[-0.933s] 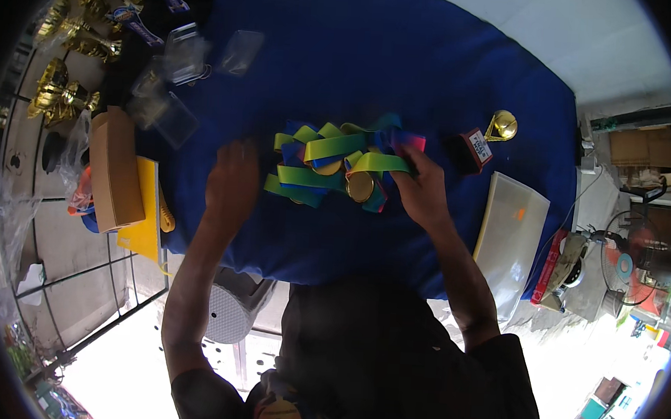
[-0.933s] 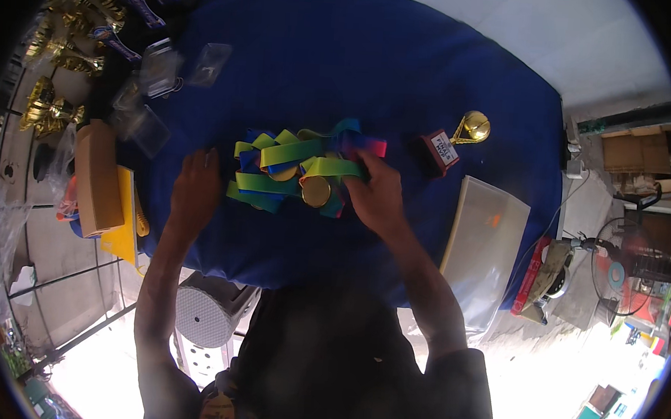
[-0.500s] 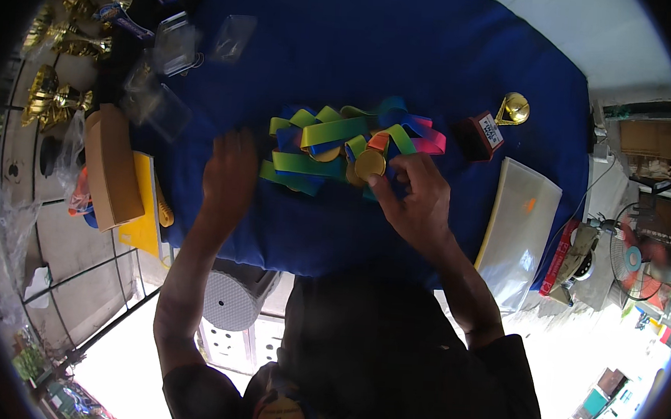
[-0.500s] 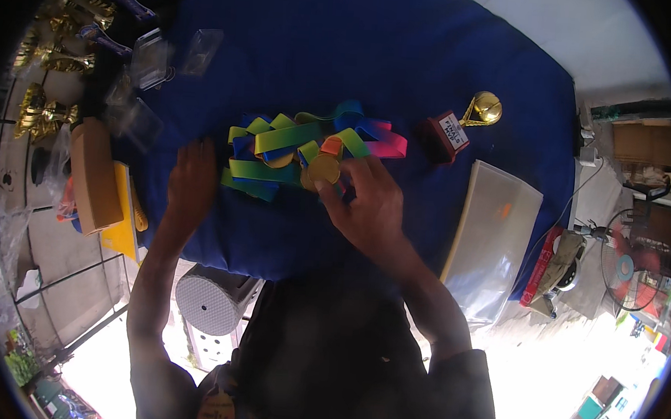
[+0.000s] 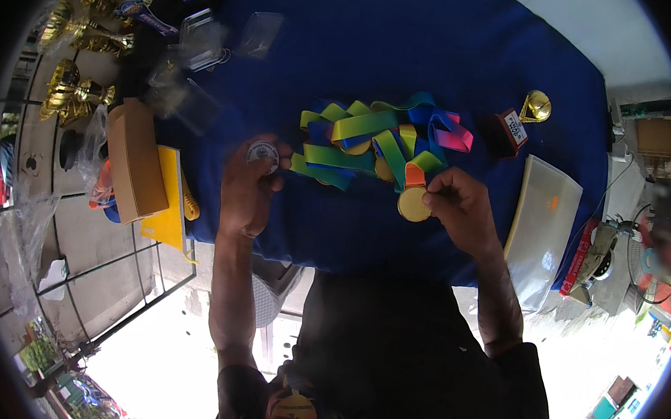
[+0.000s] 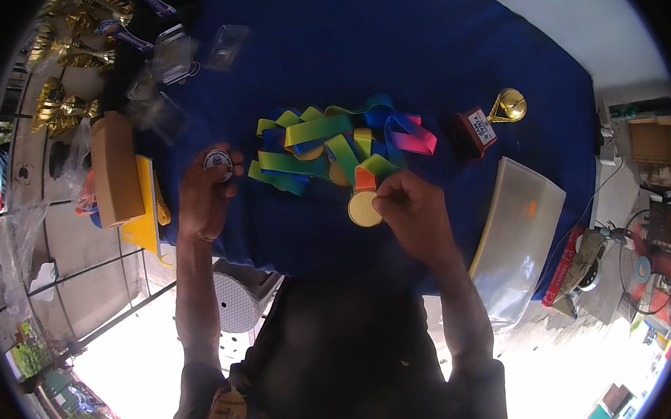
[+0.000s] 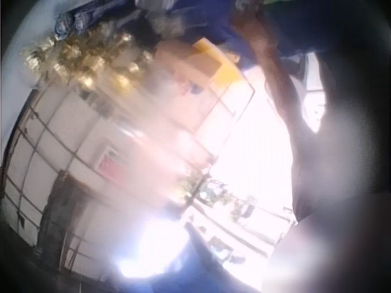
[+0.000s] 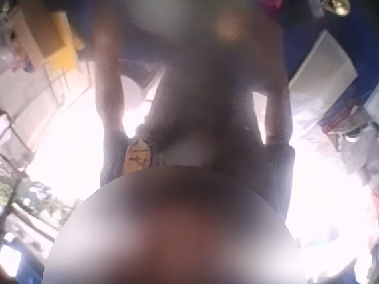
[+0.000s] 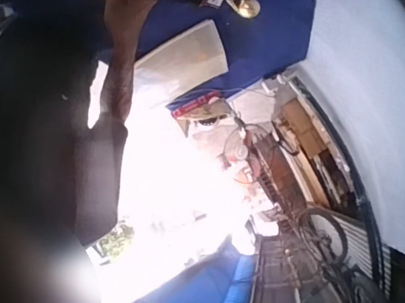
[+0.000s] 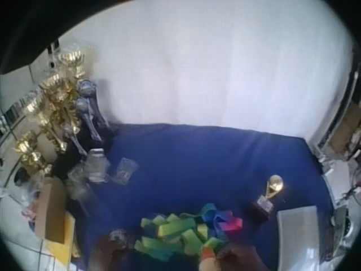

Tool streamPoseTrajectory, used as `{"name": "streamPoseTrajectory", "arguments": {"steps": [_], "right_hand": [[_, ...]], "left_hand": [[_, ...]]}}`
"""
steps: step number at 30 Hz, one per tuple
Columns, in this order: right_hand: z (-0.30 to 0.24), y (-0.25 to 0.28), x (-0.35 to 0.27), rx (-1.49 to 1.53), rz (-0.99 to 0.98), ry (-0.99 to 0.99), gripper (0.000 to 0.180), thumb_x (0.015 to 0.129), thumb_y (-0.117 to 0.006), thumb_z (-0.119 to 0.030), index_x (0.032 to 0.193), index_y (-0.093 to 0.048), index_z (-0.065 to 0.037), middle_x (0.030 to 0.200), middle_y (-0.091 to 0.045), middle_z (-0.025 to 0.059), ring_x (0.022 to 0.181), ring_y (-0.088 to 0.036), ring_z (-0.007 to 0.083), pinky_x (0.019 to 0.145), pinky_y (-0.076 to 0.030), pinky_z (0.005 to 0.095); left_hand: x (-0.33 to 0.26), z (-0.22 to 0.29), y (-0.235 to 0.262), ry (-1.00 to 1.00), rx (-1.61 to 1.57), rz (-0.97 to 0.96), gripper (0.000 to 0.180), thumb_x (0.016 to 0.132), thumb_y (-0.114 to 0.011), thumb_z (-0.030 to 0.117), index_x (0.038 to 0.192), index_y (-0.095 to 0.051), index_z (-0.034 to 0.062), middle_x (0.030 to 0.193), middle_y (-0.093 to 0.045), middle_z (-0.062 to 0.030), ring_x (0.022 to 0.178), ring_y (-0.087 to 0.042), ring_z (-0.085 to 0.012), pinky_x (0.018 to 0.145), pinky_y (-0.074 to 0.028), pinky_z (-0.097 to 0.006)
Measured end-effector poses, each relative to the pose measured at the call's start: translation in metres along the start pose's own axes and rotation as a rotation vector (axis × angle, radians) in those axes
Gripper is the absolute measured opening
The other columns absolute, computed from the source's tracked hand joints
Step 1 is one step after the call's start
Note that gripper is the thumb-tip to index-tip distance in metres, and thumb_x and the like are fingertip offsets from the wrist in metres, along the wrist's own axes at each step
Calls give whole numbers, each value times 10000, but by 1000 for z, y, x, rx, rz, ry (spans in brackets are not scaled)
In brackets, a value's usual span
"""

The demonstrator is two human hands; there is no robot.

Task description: The person retrieves packaged medals from a shelf, unpacks them at a blue-covered table, and assembles each medal by attaching a ribbon and a circular label. The person handles medals, ribbons, and labels one at a time, placing finished units on the table.

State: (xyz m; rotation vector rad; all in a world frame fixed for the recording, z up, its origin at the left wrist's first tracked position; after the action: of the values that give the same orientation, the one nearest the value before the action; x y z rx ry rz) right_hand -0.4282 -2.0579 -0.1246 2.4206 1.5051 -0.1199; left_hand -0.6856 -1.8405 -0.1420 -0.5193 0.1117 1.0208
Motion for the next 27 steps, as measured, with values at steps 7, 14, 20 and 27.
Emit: {"name": "streamPoseTrajectory", "arguments": {"steps": [7,14,20,27], "right_hand": [[-29,-6,-46,-619,107,277,92,907,-724,-17,975,-669,9,928,-699,74,804,-667,99,678,-516,262],[-23,-51,-32,224,-25,112,171,992,-676,-75,1123,-641,29,936,-692,71,742,-634,94,627,-495,249],[2,-37,-28,301,26,-151,174,991,-647,-29,1156,-634,27,911,-678,57,704,-582,44,625,-483,195],[5,6,-36,48,57,27,200,948,-632,44,1144,-657,9,918,-683,37,806,-630,69,713,-527,247]], "left_hand": [[-59,-48,-93,121,-11,-142,297,988,-645,45,1260,-558,-34,1036,-711,-141,916,-741,-205,705,-608,-275],[-78,-71,-127,124,216,-207,308,977,-668,30,1253,-548,-37,1026,-705,-133,897,-736,-205,755,-622,-302],[-80,-69,-106,159,-40,-196,287,1051,-528,152,1265,-542,-39,1044,-684,-157,935,-727,-239,811,-610,-356],[-48,-11,-33,-246,607,216,297,991,-485,70,1255,-576,-29,1166,-659,-170,945,-721,-268,791,-594,-360]]}}
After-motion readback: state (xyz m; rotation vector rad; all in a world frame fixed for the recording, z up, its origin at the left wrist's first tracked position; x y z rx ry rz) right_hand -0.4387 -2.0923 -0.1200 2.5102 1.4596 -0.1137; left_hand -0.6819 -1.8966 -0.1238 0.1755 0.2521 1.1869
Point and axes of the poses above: each hand's wrist, its own x-axis towards the middle knuckle, its own y-axis out of the back of the hand, z = x × y, the point moved 9 cm from there along x, towards the middle knuckle
